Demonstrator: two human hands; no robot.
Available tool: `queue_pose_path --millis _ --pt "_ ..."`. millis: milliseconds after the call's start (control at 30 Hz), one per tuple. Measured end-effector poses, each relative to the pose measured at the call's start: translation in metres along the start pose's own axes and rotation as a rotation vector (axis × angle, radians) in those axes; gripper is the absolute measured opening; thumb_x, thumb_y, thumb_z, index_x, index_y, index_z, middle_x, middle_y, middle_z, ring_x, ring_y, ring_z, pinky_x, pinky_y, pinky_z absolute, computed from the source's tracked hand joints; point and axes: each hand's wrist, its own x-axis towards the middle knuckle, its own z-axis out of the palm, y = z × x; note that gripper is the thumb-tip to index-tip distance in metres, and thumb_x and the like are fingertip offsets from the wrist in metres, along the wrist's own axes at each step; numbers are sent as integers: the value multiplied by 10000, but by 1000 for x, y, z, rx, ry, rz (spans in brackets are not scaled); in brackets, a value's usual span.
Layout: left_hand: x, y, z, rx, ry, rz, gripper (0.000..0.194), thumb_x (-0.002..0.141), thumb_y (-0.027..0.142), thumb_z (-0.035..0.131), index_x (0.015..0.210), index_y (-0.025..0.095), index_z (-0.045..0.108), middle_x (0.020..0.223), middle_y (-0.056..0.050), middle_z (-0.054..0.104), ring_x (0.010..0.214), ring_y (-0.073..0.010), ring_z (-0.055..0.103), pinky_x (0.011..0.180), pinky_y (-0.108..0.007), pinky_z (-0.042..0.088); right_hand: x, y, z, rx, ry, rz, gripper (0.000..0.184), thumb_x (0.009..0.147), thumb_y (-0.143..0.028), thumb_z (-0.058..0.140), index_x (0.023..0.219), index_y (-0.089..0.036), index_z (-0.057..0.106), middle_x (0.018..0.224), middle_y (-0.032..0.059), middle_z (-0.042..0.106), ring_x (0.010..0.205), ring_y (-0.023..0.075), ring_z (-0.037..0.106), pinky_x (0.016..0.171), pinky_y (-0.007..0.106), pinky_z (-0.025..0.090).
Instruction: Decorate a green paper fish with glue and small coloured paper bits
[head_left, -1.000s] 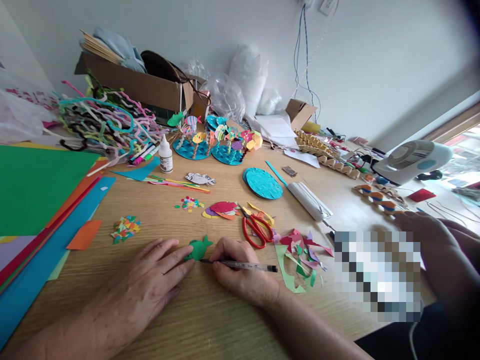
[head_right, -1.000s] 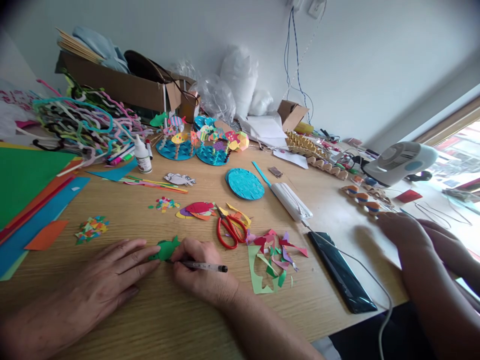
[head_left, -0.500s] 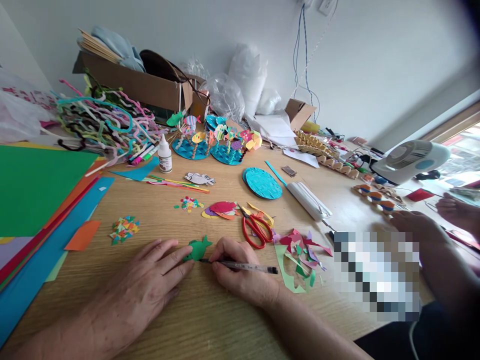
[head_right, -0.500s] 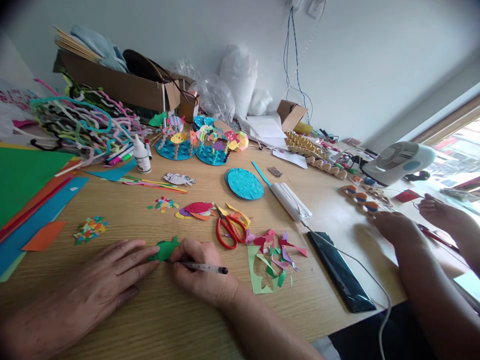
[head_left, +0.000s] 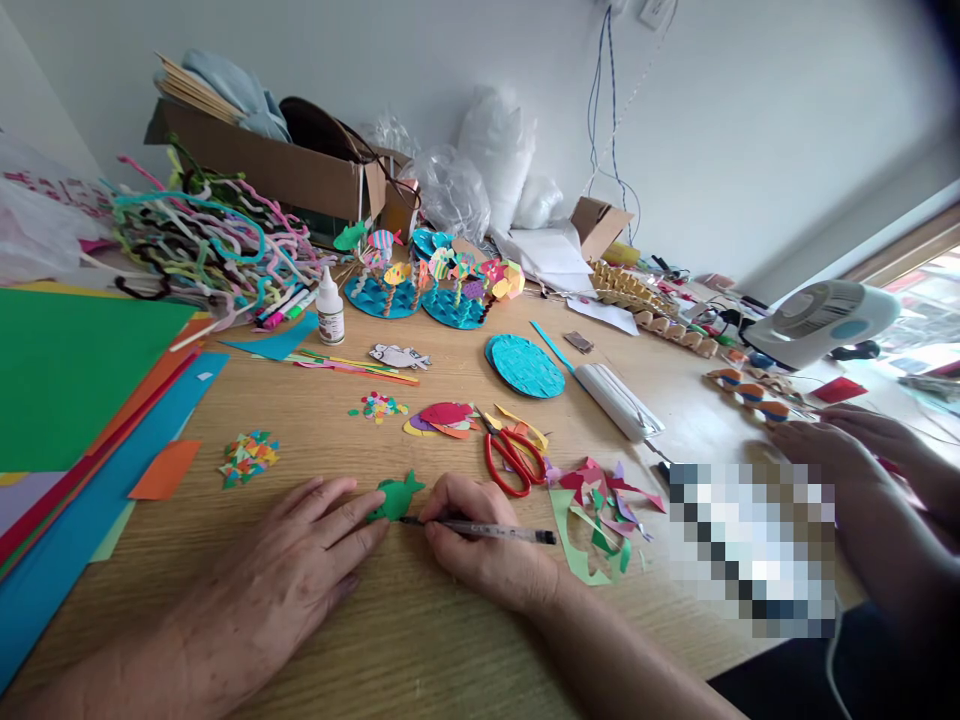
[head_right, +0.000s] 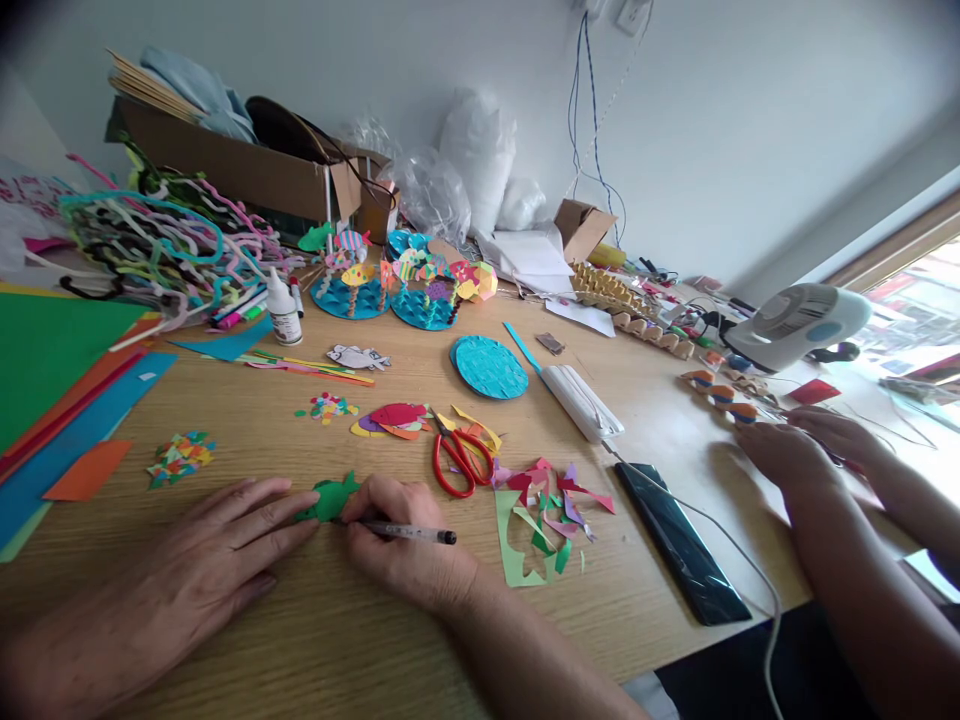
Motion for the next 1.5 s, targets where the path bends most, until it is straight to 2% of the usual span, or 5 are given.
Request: queue_pose_path --millis 467,767,1033,1233,1500 --pt "-1 1 3 36 -49 11 495 807 51 440 1222 262 607 1334 12 579 1209 -259 509 1020 -433 434 0 1 0 54 13 53 87 675 -104 511 676 -186 538 555 -65 463 480 76 401 480 180 344" --pt "-1 2 3 32 -49 -2 526 780 21 445 1212 266 619 1318 9 594 1190 -269 527 997 -442 460 0 1 0 17 17 35 101 671 -96 508 670 -191 542 538 -68 465 482 82 426 500 188 360" --pt "0 1 1 -10 -48 -17 525 795 36 433 1227 279 607 1330 16 582 1211 -256 504 1031 -436 422 0 0 0 -27 10 22 108 660 -91 509 660 -195 540 556 -62 495 507 87 447 533 191 381" --pt "0 1 2 1 -60 -12 511 790 47 437 1218 269 607 1323 14 587 1196 -261 515 1018 -435 434 0 1 0 32 18 49 105 664 -93 504 666 -192 540 528 -72 455 467 78 407 483 182 349" --pt "-3 0 4 -38 -51 -18 506 821 59 416 1242 284 585 1352 13 562 1232 -251 487 1041 -440 409 0 1 -1 -5 20 28 114 658 -82 505 667 -188 543 569 -58 499 503 83 435 512 185 366"
